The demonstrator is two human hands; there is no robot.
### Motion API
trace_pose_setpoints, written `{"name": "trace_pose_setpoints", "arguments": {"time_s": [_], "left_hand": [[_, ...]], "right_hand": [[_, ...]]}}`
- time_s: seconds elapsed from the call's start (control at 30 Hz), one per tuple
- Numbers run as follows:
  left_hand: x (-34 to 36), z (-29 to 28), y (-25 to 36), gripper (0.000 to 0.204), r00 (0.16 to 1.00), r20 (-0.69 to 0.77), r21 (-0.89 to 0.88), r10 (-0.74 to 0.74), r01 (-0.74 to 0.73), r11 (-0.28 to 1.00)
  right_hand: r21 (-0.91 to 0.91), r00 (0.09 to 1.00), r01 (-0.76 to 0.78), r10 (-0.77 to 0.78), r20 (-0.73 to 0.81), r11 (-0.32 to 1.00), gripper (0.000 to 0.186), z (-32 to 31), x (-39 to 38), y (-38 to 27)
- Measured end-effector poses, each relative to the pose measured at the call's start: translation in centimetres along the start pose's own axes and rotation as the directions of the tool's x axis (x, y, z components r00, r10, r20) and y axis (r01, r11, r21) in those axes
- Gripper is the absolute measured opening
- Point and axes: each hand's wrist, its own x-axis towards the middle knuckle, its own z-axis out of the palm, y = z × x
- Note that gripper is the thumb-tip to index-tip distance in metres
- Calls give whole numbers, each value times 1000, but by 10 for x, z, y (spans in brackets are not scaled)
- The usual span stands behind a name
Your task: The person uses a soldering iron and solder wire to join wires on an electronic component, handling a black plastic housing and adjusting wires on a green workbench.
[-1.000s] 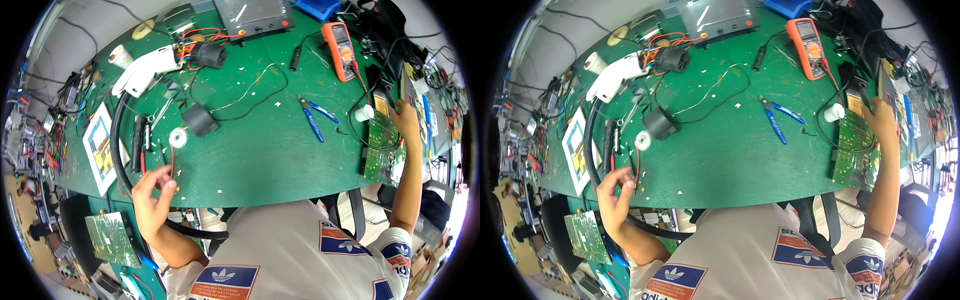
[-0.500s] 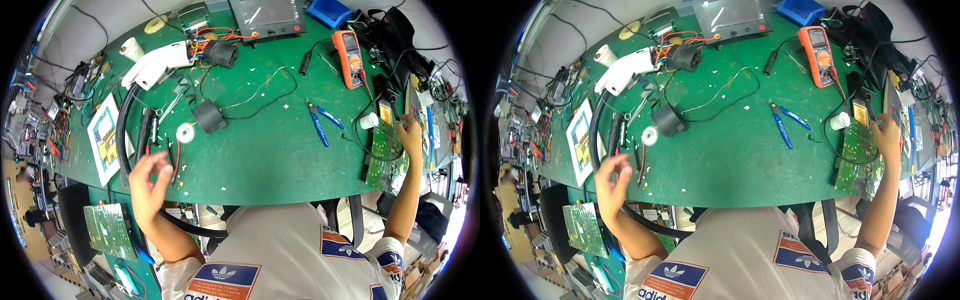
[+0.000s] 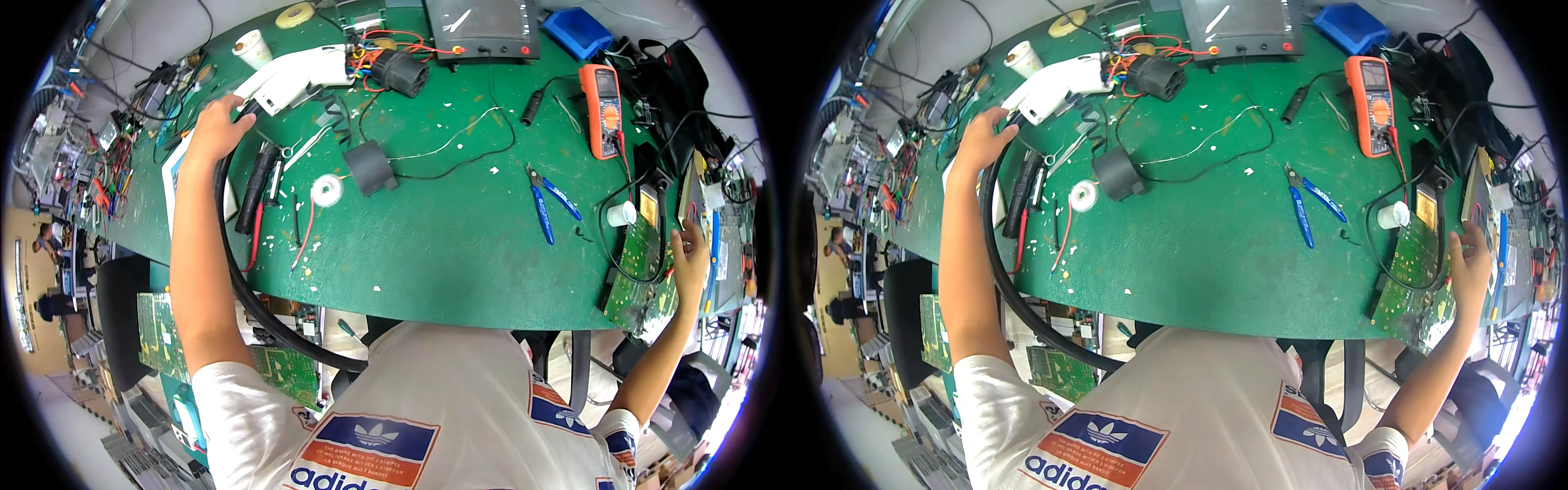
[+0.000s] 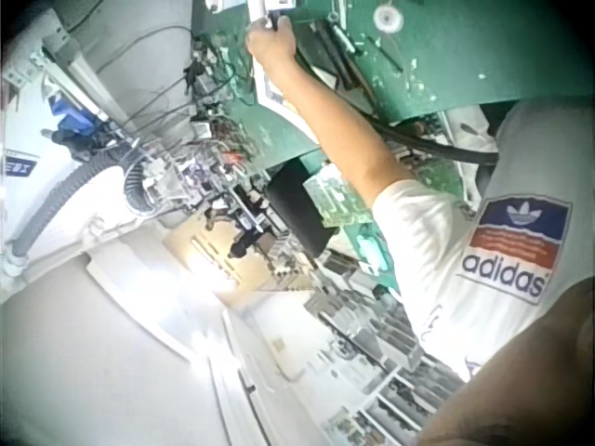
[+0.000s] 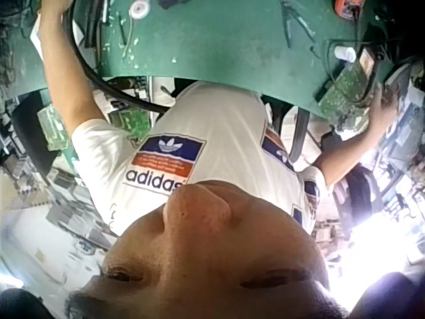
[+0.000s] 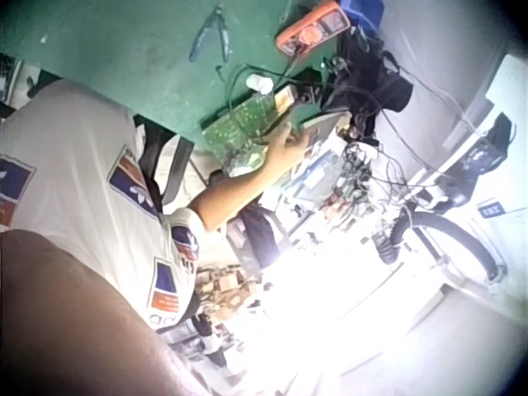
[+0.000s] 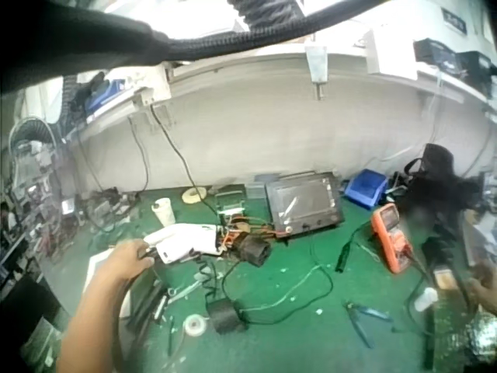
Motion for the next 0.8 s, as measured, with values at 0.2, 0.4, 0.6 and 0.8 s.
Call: {"name": "trace_pose_setpoints", "arguments": {"time_s": [0.2,0.4,0.6,0.8], "left_hand": [[0,0,52,38,997,18,-194,72,-67,979],[-27,-16,96,35,994,40,-379,98,-76,922],[-77,-21,109,26,998,-55,-585,-6,-27,811],[-95,-22,175,21,981,45,-547,191,-136,826]], "right_hand": [[-71,996,69,-65,56,995,36,16,1,-4],[-120,999,39,-38,7,992,25,27,7,-16],[-60,995,-85,81,-57,995,23,4,-31,-36],[233,977,-46,92,-190,971,24,-12,-82,-61]]}}
